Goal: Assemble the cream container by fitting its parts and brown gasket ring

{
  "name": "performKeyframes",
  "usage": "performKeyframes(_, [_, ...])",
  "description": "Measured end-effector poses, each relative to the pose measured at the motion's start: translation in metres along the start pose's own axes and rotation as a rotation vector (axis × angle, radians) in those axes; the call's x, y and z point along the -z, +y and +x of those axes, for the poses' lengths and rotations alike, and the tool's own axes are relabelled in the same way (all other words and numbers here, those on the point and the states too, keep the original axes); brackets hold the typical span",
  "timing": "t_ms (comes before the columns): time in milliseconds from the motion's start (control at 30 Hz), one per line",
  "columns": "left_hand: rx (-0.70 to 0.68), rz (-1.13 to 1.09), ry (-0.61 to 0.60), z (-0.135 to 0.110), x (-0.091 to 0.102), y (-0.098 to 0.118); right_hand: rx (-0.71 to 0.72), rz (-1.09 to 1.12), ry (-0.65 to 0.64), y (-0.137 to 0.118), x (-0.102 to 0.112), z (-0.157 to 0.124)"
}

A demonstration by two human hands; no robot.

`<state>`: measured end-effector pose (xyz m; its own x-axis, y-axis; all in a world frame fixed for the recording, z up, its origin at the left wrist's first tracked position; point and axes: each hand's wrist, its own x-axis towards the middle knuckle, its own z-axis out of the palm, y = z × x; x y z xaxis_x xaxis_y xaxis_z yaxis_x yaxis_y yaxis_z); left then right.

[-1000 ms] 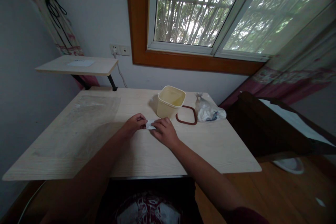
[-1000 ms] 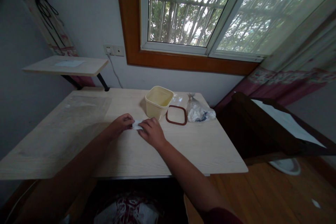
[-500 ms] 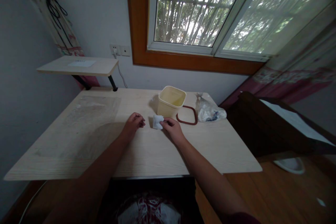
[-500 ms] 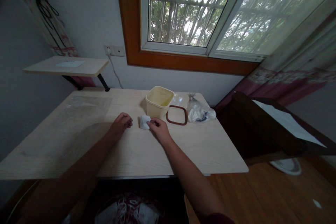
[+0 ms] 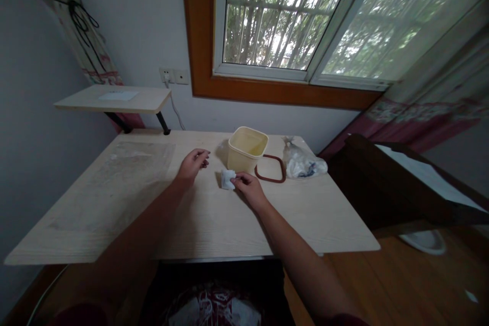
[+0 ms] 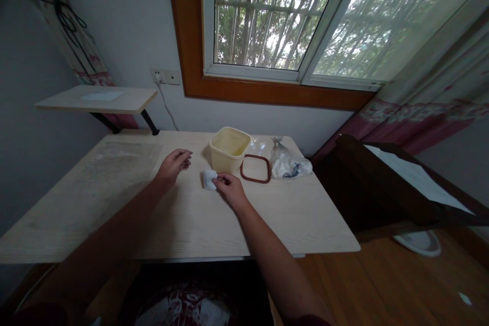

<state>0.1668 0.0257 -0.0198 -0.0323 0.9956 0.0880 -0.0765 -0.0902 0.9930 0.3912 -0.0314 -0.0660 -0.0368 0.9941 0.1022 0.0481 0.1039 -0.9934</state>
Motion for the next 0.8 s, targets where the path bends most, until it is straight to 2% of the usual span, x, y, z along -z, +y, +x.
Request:
performKeyframes(133, [-0.084,0.125,-0.061,0.028,-0.016,0.038,0.018,-0.038,-0.016,0.002,0.001,0.001])
performKeyframes(233, [-0.098,0.261,-0.148,0.046,-0.033,0.057,0.011,-0.083,-0.035,0.003,0.003,0.001])
performKeyframes(333, [-0.078,0.379,-0.220,0.060,-0.049,0.063,0.024,-0.141,-0.049,0.002,0.007,0.000])
performKeyframes(467, [-0.052,0.482,-0.221,0.069,-0.064,0.061,0.051,-0.171,-0.054,-0.001,0.011,-0.001])
performKeyframes(633, [-0.006,0.474,-0.274,0.070,-0.066,0.063,0.057,-0.187,-0.034,-0.001,0.013,0.000])
performKeyframes(800, [0.034,0.535,-0.305,0.069,-0.053,0.073,0.052,-0.173,-0.036,-0.003,0.013,0.000])
